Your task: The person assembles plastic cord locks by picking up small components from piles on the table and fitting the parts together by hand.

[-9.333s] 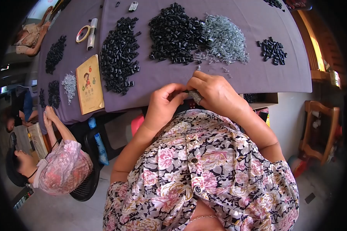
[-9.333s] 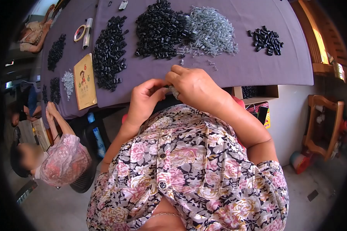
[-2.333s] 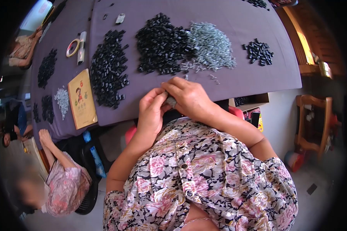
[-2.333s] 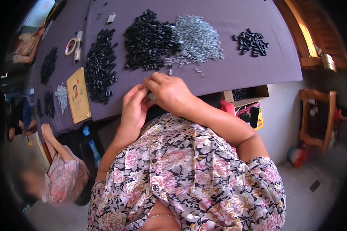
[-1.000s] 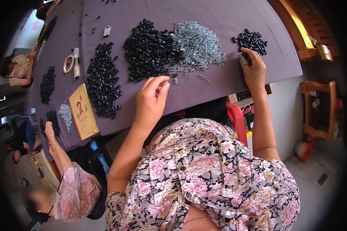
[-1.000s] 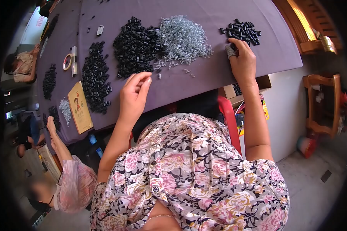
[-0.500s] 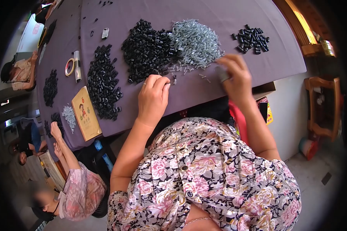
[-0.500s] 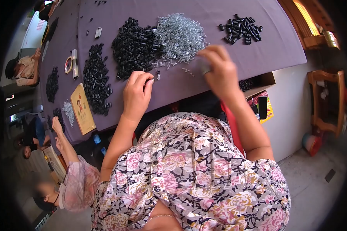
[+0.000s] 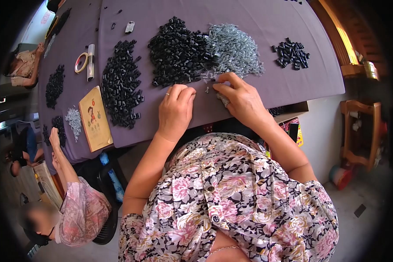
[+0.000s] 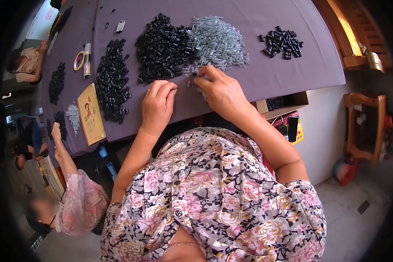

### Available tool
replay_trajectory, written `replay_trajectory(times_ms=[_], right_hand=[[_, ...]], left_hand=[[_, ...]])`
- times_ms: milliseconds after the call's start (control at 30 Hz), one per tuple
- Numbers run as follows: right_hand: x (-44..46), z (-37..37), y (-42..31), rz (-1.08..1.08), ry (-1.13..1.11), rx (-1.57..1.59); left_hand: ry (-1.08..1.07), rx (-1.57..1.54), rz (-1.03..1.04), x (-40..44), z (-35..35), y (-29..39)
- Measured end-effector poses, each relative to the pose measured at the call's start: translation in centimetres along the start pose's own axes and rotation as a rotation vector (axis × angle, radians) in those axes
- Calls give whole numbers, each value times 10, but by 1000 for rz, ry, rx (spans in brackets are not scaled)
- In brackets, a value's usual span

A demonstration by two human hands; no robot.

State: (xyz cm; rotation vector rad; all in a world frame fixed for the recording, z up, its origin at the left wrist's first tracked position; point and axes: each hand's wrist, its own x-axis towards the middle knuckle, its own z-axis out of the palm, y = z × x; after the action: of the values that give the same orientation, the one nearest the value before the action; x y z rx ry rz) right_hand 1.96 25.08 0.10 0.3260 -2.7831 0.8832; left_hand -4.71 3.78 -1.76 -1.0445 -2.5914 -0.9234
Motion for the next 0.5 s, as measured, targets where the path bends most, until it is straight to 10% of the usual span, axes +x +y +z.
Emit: replay_trajectory(times_ms=[500], right_hand=[[1, -5, -4, 43, 18, 179]], left_hand=[[87, -69, -43, -8, 3, -6]])
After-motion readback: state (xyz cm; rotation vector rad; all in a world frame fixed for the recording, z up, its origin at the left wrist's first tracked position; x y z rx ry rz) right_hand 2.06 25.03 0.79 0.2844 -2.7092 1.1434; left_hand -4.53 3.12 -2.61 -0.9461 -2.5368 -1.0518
